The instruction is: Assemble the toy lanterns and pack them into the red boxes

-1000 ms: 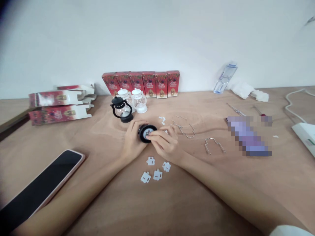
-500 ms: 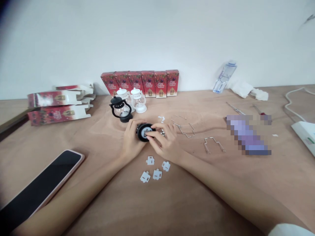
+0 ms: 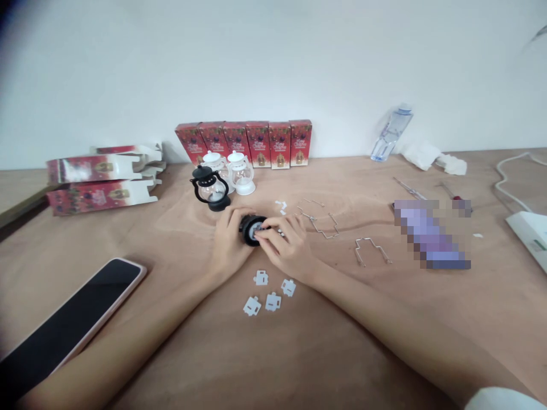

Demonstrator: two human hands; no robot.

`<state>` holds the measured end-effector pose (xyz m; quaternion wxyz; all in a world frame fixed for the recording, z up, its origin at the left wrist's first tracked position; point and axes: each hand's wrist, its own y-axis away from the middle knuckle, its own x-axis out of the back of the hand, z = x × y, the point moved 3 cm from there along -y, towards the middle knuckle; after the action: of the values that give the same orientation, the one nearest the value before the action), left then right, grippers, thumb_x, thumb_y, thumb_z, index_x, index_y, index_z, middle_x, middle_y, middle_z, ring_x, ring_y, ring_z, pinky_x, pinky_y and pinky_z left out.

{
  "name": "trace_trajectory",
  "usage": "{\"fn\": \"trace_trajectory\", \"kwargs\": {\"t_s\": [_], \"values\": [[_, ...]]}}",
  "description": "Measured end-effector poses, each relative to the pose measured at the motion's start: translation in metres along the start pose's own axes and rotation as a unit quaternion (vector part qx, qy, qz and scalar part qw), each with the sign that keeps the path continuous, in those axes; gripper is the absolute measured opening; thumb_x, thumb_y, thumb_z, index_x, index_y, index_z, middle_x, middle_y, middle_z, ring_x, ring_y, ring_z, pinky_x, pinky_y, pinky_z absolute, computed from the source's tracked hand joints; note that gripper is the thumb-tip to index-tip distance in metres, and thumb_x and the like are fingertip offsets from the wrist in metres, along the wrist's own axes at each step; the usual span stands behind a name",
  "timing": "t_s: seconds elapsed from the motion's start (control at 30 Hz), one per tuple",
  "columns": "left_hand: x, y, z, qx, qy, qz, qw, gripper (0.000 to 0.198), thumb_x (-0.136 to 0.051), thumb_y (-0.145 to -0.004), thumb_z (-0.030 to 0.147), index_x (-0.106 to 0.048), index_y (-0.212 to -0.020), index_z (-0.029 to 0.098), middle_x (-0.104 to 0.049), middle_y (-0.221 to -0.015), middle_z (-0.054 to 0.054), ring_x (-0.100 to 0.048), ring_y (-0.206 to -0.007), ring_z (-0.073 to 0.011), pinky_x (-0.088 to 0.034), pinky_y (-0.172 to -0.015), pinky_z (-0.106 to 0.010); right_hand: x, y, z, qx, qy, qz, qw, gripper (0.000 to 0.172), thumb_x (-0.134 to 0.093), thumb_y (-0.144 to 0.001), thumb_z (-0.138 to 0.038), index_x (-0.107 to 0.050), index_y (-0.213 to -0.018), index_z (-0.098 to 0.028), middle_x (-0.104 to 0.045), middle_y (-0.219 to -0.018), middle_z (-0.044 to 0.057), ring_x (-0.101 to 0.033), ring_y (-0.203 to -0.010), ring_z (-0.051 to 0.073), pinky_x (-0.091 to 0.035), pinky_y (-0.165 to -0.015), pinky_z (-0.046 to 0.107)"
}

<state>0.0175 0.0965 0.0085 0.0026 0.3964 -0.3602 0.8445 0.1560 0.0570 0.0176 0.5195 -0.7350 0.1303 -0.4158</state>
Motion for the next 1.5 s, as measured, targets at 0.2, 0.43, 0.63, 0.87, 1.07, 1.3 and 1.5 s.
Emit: {"fn": "trace_trajectory", "kwargs": {"t_s": [0.2, 0.43, 0.63, 0.87, 1.07, 1.3, 1.5], "values": [[0.0007, -0.0005, 0.0006, 0.022, -0.038, -0.010, 0.999, 0.027, -0.062, -0.076, 0.019, -0.054, -0.102, 0.021, -0.058, -0.102, -0.007, -0.056, -0.099, -0.0251, -0.042, -0.083, -0.040, -0.0007, -0.0007, -0.0023, 0.064, 0.067, -0.012, 0.996, 0.007, -0.064, -0.080, -0.012, -0.062, -0.078, -0.018, -0.070, -0.081, 0.002, -0.055, -0.076, 0.017, -0.042, -0.070, 0.032], [0.0005, -0.0002, 0.0031, 0.015, -0.071, -0.028, 0.997, 0.027, -0.059, -0.076, 0.015, -0.055, -0.101, 0.022, -0.059, -0.105, -0.007, -0.056, -0.101, -0.0262, -0.041, -0.083, -0.041, -0.0001, -0.0009, -0.0039, 0.135, 0.118, -0.016, 0.984, 0.005, -0.064, -0.080, -0.014, -0.061, -0.082, -0.018, -0.071, -0.082, 0.000, -0.057, -0.075, 0.016, -0.040, -0.070, 0.031], [0.0011, 0.0001, 0.0019, 0.013, -0.060, -0.011, 0.998, 0.031, -0.060, -0.074, 0.016, -0.054, -0.103, 0.022, -0.058, -0.105, -0.007, -0.056, -0.100, -0.0250, -0.041, -0.082, -0.039, 0.0012, -0.0034, -0.0032, 0.104, 0.074, -0.004, 0.992, 0.010, -0.062, -0.079, -0.011, -0.055, -0.080, -0.019, -0.071, -0.082, 0.002, -0.060, -0.073, 0.015, -0.043, -0.067, 0.030], [0.0011, 0.0000, 0.0017, 0.018, -0.063, -0.007, 0.998, 0.030, -0.061, -0.074, 0.016, -0.053, -0.102, 0.022, -0.058, -0.104, -0.006, -0.056, -0.101, -0.0250, -0.040, -0.082, -0.039, 0.0019, -0.0033, -0.0042, 0.119, 0.052, -0.005, 0.992, 0.018, -0.057, -0.082, -0.006, -0.049, -0.076, -0.021, -0.071, -0.085, 0.004, -0.062, -0.073, 0.016, -0.047, -0.066, 0.030], [0.0016, 0.0006, 0.0034, 0.014, -0.063, -0.011, 0.998, 0.033, -0.065, -0.072, 0.017, -0.053, -0.103, 0.022, -0.058, -0.105, -0.007, -0.056, -0.100, -0.0253, -0.040, -0.082, -0.039, 0.0013, 0.0010, 0.0004, 0.097, -0.028, 0.003, 0.995, 0.018, -0.062, -0.080, -0.004, -0.052, -0.081, -0.019, -0.070, -0.079, 0.004, -0.062, -0.073, 0.016, -0.051, -0.067, 0.030], [0.0015, 0.0009, 0.0039, 0.016, -0.051, -0.015, 0.998, 0.027, -0.061, -0.077, 0.019, -0.054, -0.103, 0.022, -0.058, -0.107, -0.007, -0.055, -0.102, -0.0248, -0.040, -0.083, -0.039, -0.0015, 0.0045, 0.0020, 0.096, -0.035, 0.024, 0.995, 0.023, -0.057, -0.081, 0.000, -0.055, -0.092, -0.020, -0.073, -0.082, 0.000, -0.065, -0.078, 0.013, -0.048, -0.070, 0.029], [0.0022, -0.0003, 0.0001, 0.022, -0.009, 0.008, 1.000, 0.024, -0.058, -0.079, 0.019, -0.053, -0.102, 0.021, -0.056, -0.102, -0.006, -0.055, -0.099, -0.0230, -0.044, -0.083, -0.038, -0.0013, 0.0038, 0.0013, 0.084, -0.037, 0.026, 0.995, 0.030, -0.059, -0.080, -0.002, -0.055, -0.104, -0.018, -0.073, -0.090, 0.003, -0.065, -0.079, 0.014, -0.048, -0.071, 0.030]]}}
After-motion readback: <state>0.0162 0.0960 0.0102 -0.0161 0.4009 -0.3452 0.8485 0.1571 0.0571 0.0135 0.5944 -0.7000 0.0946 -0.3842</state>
